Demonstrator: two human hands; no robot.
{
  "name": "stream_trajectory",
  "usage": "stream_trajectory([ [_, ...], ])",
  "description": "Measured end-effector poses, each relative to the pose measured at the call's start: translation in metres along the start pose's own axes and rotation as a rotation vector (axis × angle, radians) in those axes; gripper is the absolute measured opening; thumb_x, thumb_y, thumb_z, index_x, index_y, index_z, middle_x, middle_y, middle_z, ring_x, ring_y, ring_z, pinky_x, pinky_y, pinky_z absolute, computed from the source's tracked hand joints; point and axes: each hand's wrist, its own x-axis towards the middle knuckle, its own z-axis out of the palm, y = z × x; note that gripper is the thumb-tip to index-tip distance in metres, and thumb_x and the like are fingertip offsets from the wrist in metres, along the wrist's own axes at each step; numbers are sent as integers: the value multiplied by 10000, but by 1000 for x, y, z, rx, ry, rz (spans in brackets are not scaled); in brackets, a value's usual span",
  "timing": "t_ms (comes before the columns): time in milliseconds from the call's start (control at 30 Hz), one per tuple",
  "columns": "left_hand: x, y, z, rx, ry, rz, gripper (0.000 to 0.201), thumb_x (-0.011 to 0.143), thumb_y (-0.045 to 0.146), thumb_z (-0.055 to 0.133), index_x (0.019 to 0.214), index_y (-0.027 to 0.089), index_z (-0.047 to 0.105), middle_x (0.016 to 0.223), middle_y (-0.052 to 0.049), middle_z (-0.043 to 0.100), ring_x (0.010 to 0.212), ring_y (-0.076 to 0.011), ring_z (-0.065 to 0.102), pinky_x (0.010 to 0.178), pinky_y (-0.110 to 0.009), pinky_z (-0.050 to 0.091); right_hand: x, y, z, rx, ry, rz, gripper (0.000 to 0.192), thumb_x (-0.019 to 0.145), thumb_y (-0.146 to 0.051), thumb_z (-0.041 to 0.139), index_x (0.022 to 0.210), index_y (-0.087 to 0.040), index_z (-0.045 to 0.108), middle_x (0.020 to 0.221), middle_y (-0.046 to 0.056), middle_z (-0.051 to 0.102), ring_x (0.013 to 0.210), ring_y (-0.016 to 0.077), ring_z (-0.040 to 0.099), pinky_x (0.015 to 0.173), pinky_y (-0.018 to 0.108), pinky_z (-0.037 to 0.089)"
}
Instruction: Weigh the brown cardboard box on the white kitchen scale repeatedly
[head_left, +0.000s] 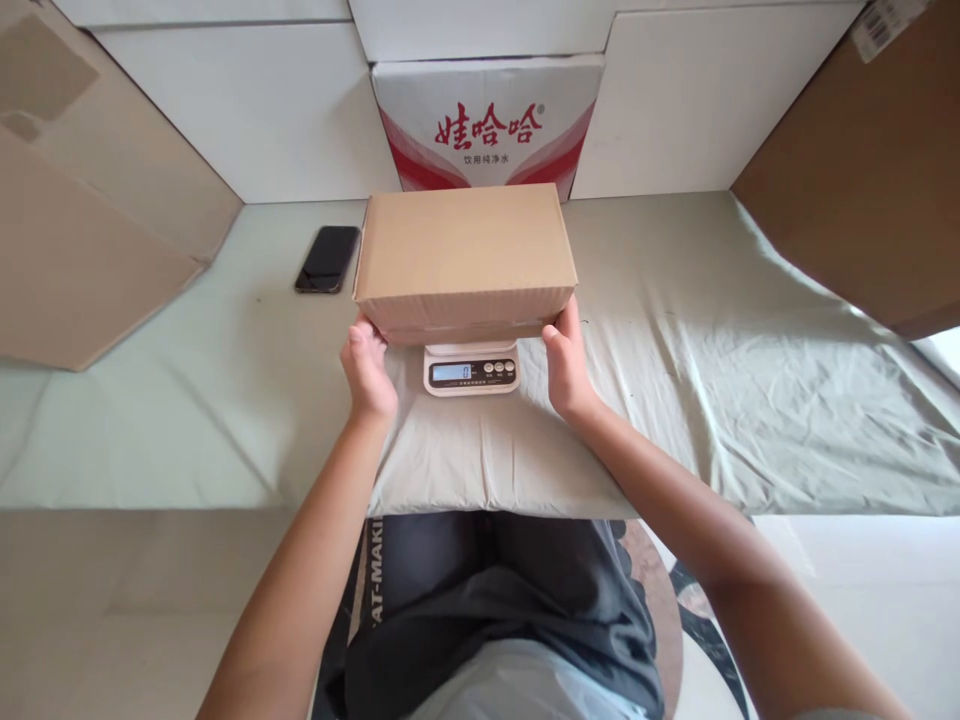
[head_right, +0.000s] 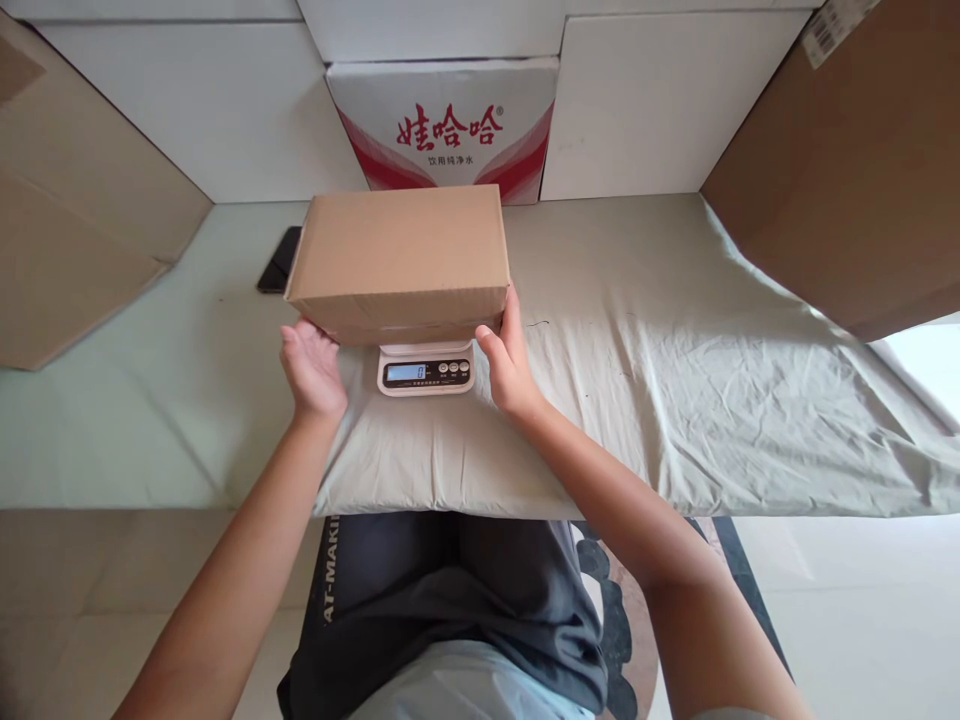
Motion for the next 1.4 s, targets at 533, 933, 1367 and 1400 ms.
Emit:
stream_trajectory([
  [533,3,-1,1,-70,-1,1,849,967,951,536,1251,209,835,1255,-160,831,1332,-334,763,1106,-416,595,1,5,0,26,7,21,825,979,-801,584,1686,-397,456,1784,39,557,1708,367,465,1455,591,400],
  [933,3,-1,1,-92,4,-17,866,940,948,588,1347,215,807,1440,-173,787,1460,-372,688,1232,-486,538,1,10,-4,61,65,49,865,954,-840,599,1698,-422,454,1861,-14,469,1796,364,336,1515,613,280],
  [1367,44,-32,-22,-143,135,-94,1031,914,1058,407,1526,289,718,1786,-113,563,1751,-355,415,1453,-517,337,12,24,-19,76,368,191,959,896,-904,560,1688,-375,443,1929,17,331,1859,302,183,1539,609,155],
  [1400,45,-33,-20,-144,139,-108,1034,915,1052,421,1535,277,710,1792,-125,556,1745,-358,427,1451,-521,343,13,27,-19,79,376,200,979,883,-909,565,1684,-359,447,1926,32,337,1857,307,193,1537,608,159],
])
